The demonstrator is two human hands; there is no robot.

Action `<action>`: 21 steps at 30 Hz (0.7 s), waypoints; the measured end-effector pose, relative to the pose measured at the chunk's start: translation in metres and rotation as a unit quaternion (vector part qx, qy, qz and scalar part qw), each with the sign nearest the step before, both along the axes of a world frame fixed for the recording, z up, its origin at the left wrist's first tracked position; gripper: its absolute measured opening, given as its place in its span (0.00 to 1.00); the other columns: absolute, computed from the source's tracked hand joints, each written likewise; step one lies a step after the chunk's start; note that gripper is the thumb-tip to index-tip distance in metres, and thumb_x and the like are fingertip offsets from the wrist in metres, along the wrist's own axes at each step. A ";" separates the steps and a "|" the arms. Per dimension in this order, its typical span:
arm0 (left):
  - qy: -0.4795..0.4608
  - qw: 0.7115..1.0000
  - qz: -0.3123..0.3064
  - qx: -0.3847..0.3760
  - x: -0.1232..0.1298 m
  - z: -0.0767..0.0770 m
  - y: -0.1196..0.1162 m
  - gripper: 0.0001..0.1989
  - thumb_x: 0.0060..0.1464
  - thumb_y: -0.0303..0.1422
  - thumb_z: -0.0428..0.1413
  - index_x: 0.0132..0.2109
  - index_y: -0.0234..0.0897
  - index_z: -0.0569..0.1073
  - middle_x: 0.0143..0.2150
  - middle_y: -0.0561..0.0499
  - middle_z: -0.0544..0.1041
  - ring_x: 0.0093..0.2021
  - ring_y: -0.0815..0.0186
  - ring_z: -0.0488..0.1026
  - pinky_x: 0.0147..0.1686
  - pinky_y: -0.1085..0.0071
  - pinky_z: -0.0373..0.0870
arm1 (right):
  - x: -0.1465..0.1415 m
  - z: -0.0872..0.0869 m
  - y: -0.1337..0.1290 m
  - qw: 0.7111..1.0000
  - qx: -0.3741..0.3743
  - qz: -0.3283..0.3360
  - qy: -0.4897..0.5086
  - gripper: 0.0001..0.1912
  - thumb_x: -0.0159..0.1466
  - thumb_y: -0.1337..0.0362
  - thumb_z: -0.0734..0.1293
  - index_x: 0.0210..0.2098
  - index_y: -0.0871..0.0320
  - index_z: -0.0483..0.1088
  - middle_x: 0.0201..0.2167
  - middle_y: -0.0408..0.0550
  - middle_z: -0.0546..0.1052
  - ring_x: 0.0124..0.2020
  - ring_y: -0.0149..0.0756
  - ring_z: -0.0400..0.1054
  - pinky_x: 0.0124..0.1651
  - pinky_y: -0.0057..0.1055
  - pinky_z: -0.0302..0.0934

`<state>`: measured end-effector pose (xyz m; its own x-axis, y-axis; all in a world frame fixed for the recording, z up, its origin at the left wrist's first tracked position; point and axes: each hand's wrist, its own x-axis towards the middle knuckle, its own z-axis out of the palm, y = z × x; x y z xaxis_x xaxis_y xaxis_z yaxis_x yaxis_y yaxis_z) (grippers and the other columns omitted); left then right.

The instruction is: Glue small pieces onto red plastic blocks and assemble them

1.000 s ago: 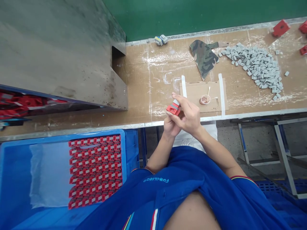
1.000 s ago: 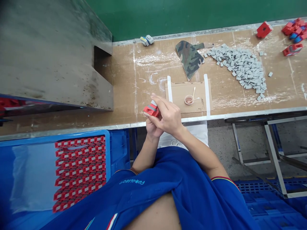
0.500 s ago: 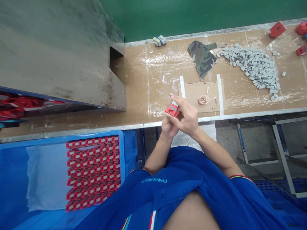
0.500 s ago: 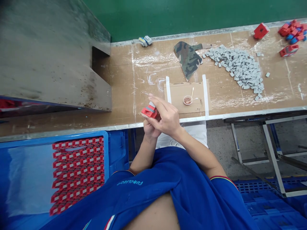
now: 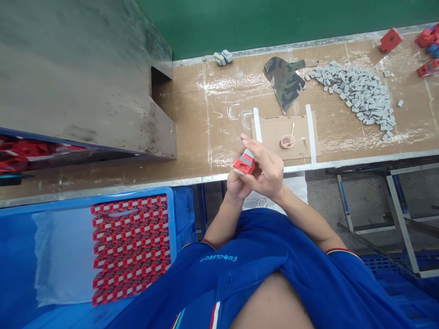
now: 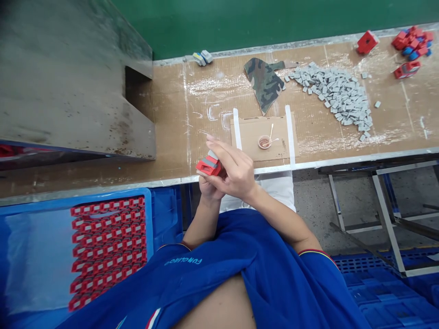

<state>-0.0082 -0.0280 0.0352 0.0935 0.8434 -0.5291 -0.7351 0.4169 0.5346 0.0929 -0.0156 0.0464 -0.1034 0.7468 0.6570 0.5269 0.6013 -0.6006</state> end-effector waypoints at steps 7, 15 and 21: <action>0.009 1.000 -0.002 0.009 -0.001 -0.001 -0.001 0.20 0.68 0.43 0.56 0.62 0.44 0.77 0.47 0.48 0.84 0.54 0.62 0.80 0.60 0.67 0.73 | 0.000 0.000 -0.002 1.000 -0.023 0.006 0.002 0.31 0.72 0.46 0.64 0.67 0.57 0.66 0.62 0.58 0.78 0.64 0.47 0.74 0.63 0.45 0.74; 0.003 1.000 -0.008 0.023 -0.002 -0.008 -0.001 0.22 0.68 0.43 0.56 0.65 0.48 0.74 0.44 0.51 0.84 0.47 0.66 0.81 0.57 0.70 0.73 | 0.001 -0.001 -0.004 1.000 -0.005 -0.006 0.018 0.32 0.72 0.47 0.65 0.68 0.58 0.64 0.62 0.59 0.77 0.66 0.47 0.72 0.63 0.45 0.74; 0.016 1.000 -0.010 0.019 0.000 -0.008 -0.002 0.24 0.65 0.47 0.59 0.64 0.46 0.75 0.52 0.47 0.83 0.58 0.60 0.79 0.60 0.67 0.73 | 0.003 -0.005 -0.005 1.000 -0.024 -0.011 0.017 0.32 0.71 0.45 0.66 0.67 0.57 0.66 0.63 0.60 0.77 0.66 0.49 0.71 0.64 0.48 0.74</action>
<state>-0.0079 -0.0298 0.0270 0.0939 0.8608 -0.5002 -0.7099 0.4101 0.5726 0.0962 -0.0209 0.0418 -0.0656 0.7790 0.6236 0.5188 0.5604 -0.6455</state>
